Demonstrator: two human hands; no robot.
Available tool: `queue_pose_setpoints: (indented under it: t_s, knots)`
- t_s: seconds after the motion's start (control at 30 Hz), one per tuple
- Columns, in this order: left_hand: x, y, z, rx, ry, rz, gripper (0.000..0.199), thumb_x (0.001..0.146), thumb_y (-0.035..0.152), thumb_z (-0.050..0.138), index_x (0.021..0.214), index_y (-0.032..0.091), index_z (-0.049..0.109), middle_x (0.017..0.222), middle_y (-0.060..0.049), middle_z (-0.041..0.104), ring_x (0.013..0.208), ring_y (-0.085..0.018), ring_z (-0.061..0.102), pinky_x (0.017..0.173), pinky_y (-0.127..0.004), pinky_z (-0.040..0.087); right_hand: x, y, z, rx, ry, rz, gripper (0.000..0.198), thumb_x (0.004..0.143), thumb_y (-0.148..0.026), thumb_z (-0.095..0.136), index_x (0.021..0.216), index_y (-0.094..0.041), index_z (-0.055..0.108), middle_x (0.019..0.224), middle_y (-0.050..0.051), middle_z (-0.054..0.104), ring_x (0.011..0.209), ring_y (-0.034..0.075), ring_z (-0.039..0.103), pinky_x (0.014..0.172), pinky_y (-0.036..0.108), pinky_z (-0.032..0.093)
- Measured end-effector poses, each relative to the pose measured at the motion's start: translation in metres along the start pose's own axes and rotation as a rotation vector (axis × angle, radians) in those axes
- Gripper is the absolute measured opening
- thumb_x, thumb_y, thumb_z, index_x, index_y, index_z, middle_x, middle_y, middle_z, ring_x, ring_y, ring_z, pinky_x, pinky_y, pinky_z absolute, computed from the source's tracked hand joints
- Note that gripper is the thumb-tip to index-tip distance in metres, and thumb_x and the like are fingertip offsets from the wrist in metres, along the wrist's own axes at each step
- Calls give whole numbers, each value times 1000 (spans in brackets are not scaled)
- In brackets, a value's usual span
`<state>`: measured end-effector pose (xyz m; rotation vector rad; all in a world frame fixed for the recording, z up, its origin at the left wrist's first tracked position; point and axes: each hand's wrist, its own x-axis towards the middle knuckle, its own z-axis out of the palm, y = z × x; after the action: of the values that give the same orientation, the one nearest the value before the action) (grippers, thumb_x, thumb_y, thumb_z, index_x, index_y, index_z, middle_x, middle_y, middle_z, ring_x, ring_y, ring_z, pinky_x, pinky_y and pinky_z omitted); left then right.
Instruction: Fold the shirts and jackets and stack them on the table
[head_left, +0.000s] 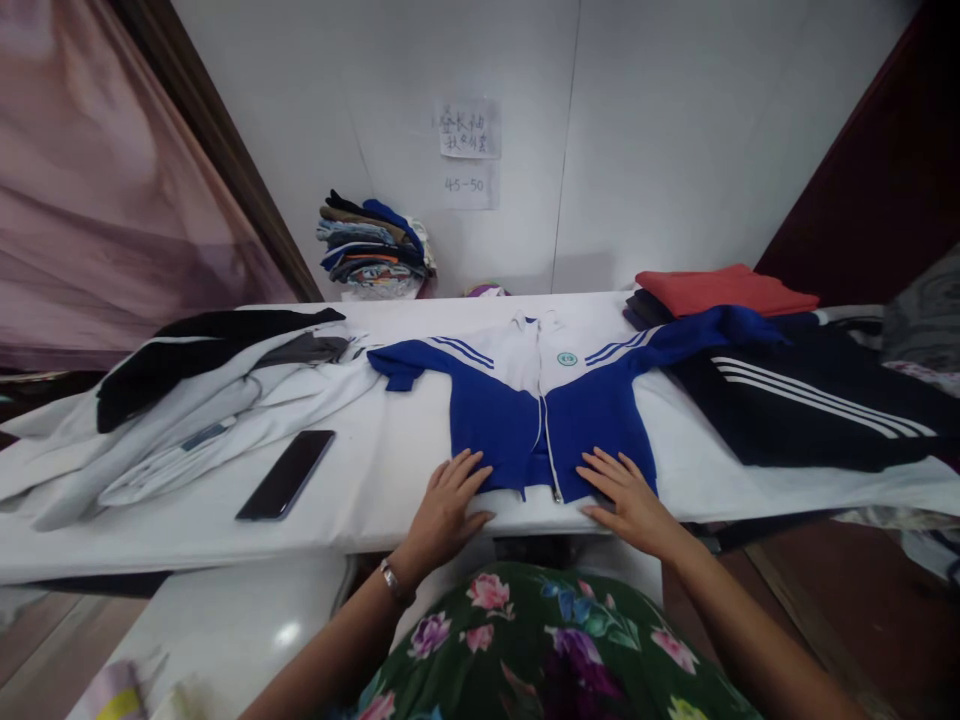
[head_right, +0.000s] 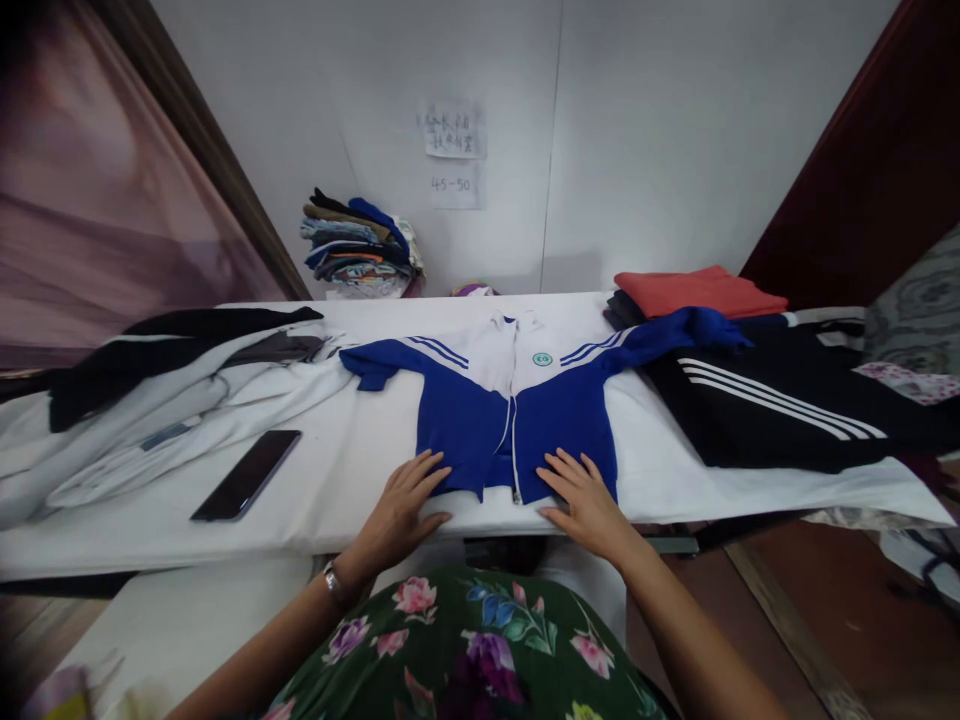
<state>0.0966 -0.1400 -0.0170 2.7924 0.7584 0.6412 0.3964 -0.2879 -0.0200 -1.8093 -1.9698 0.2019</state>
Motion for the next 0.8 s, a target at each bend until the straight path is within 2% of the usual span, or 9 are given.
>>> queue_pose_setpoints:
  t_s: [0.07, 0.17, 0.3, 0.4, 0.47, 0.53, 0.6, 0.7, 0.8]
  knots:
    - [5, 4, 3, 6, -27, 10, 38, 84, 23, 57, 122, 23, 56, 138, -8, 51, 132, -27, 39, 106, -50, 35, 4, -1, 0, 44, 52, 11, 31, 89, -34, 51, 115, -24, 66, 130, 8, 59, 128, 28, 46, 106, 57, 30]
    - [20, 5, 0, -83, 20, -66, 21, 89, 22, 49, 103, 21, 65, 117, -6, 65, 116, -22, 55, 100, -42, 42, 15, -2, -7, 244, 183, 106, 29, 91, -34, 47, 101, -23, 71, 112, 8, 69, 110, 24, 61, 99, 47, 44]
    - [44, 2, -8, -166, 121, -324, 24, 92, 30, 44, 99, 21, 66, 97, -3, 71, 86, -17, 65, 79, -30, 50, 34, -2, -20, 447, 394, 326, 34, 88, -44, 50, 104, -20, 70, 103, 6, 72, 96, 22, 65, 88, 39, 51]
    - [53, 4, -6, -98, 118, -382, 24, 92, 30, 45, 100, 21, 66, 97, -3, 70, 84, -18, 65, 76, -30, 49, 41, 2, -16, 409, 489, 436, 38, 87, -46, 49, 102, -17, 70, 99, 8, 72, 91, 23, 66, 84, 40, 52]
    - [54, 8, -2, -46, 102, -292, 24, 91, 24, 45, 105, 20, 65, 102, -5, 69, 91, -19, 64, 82, -33, 48, 40, 6, -5, 305, 373, 369, 34, 87, -40, 48, 102, -18, 70, 102, 10, 72, 96, 24, 65, 88, 42, 50]
    - [51, 12, 2, -15, 95, -152, 32, 88, 14, 44, 114, 20, 62, 111, -7, 67, 102, -21, 60, 90, -37, 45, 34, 8, 6, 169, 177, 213, 32, 84, -29, 49, 106, -19, 69, 113, 11, 68, 109, 26, 61, 96, 45, 45]
    - [46, 17, 5, -3, 83, -24, 45, 84, 5, 41, 123, 21, 57, 121, -8, 62, 112, -21, 54, 97, -41, 40, 25, 8, 13, 53, 36, 83, 40, 80, -20, 50, 116, -19, 65, 127, 11, 60, 121, 27, 52, 102, 49, 40]
    - [38, 20, 6, 1, 6, 95, 53, 79, 0, 42, 126, 23, 55, 128, -7, 57, 120, -21, 48, 104, -45, 33, 13, 8, 15, -45, -24, 27, 46, 81, -19, 49, 127, -19, 57, 138, 12, 51, 129, 27, 44, 105, 52, 36]
    - [33, 17, 6, -3, -104, 121, 58, 75, 1, 45, 127, 24, 53, 130, -6, 56, 119, -22, 48, 104, -45, 33, 6, 9, 9, -102, -52, 34, 45, 86, -27, 49, 131, -19, 54, 141, 12, 48, 132, 28, 41, 107, 52, 33]
